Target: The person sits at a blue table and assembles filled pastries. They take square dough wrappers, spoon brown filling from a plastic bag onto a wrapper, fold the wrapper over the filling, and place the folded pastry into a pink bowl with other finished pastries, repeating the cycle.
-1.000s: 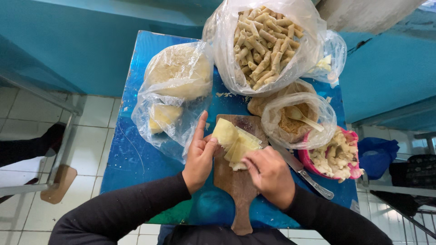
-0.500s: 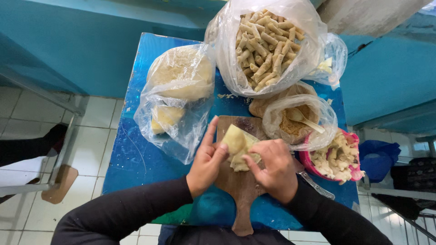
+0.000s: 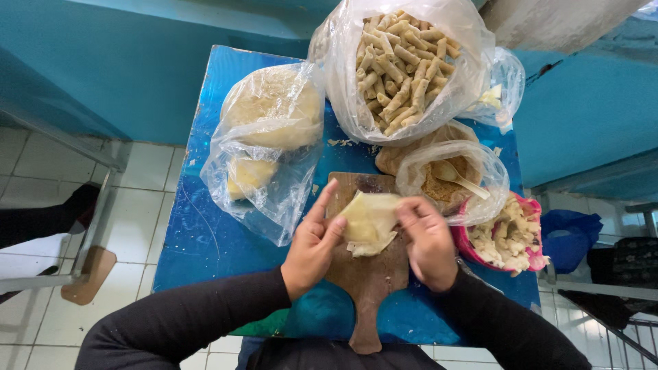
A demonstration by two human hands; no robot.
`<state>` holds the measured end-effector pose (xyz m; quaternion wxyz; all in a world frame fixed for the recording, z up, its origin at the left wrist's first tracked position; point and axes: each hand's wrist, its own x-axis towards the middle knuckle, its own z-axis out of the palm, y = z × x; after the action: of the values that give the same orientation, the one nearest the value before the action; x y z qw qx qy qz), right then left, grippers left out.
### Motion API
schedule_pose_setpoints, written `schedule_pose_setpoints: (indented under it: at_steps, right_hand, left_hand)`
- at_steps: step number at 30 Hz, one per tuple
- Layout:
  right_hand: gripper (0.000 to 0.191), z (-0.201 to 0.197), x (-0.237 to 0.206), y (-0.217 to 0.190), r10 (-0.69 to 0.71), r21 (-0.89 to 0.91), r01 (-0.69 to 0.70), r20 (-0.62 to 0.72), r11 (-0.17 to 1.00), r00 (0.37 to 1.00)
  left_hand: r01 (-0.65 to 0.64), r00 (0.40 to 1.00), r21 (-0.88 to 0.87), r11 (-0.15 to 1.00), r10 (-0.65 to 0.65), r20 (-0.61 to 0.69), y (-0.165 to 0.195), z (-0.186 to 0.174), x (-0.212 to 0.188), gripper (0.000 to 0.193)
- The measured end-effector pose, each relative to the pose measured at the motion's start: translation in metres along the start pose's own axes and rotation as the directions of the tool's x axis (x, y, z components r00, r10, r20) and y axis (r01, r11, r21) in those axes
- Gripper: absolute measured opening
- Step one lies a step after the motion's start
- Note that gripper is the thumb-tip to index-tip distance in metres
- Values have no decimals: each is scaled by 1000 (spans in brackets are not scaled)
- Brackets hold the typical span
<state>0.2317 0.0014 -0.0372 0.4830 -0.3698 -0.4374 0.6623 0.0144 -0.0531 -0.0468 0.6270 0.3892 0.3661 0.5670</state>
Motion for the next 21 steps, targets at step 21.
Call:
schedule_pose_setpoints:
  at_steps: [21]
  right_hand:
    - [14, 45, -35, -34, -200, -773, 633, 614, 41, 763]
  left_hand:
    - [-64, 992, -120, 991, 50, -115, 1, -11, 5, 77]
